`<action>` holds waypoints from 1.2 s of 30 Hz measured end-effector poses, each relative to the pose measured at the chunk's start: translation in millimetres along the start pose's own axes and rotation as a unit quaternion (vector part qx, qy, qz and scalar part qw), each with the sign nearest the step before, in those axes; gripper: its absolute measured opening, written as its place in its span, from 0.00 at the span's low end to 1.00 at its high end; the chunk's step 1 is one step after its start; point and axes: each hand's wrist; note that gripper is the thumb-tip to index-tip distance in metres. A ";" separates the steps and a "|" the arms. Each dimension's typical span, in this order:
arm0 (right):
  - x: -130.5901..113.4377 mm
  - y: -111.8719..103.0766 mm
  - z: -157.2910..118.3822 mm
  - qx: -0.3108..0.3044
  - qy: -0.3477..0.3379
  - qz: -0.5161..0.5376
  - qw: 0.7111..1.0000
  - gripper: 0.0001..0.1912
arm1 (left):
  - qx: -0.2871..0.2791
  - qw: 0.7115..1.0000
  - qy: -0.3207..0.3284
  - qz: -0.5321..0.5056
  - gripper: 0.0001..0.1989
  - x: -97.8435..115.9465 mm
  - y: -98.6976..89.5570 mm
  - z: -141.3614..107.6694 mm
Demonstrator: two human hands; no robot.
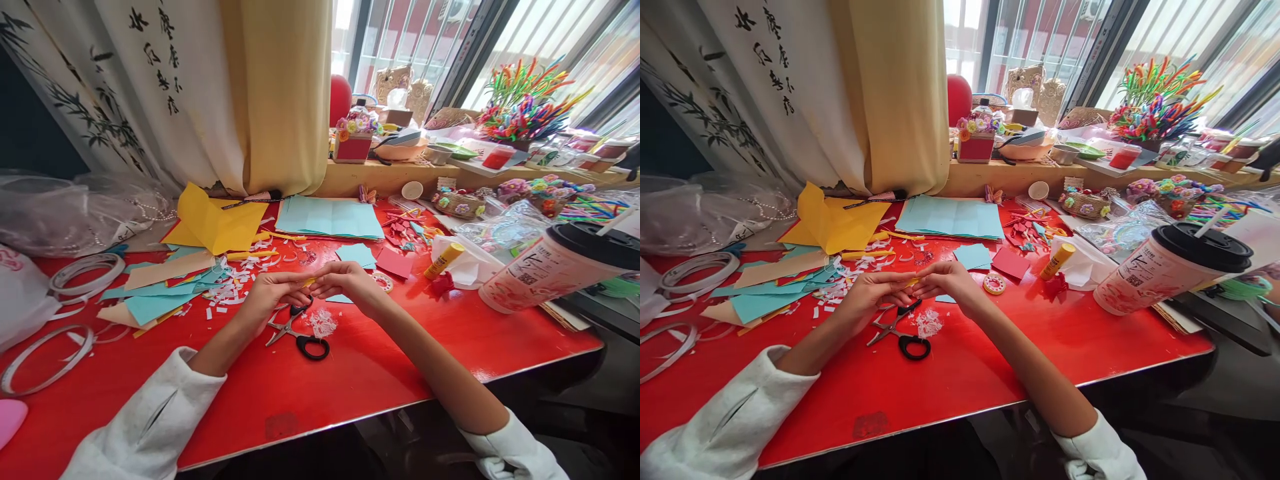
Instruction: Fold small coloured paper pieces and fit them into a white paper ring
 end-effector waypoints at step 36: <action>13.8 8.9 8.8 -0.002 0.051 -0.063 0.997 0.13 | 0.035 0.996 0.050 0.067 0.13 -20.8 -2.3 9.5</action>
Point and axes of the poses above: each hand's wrist, its own z-axis towards the middle knuckle, its own y-axis out of the palm, x = y × z, and after that the axes turned 14 degrees about -z, right-handed
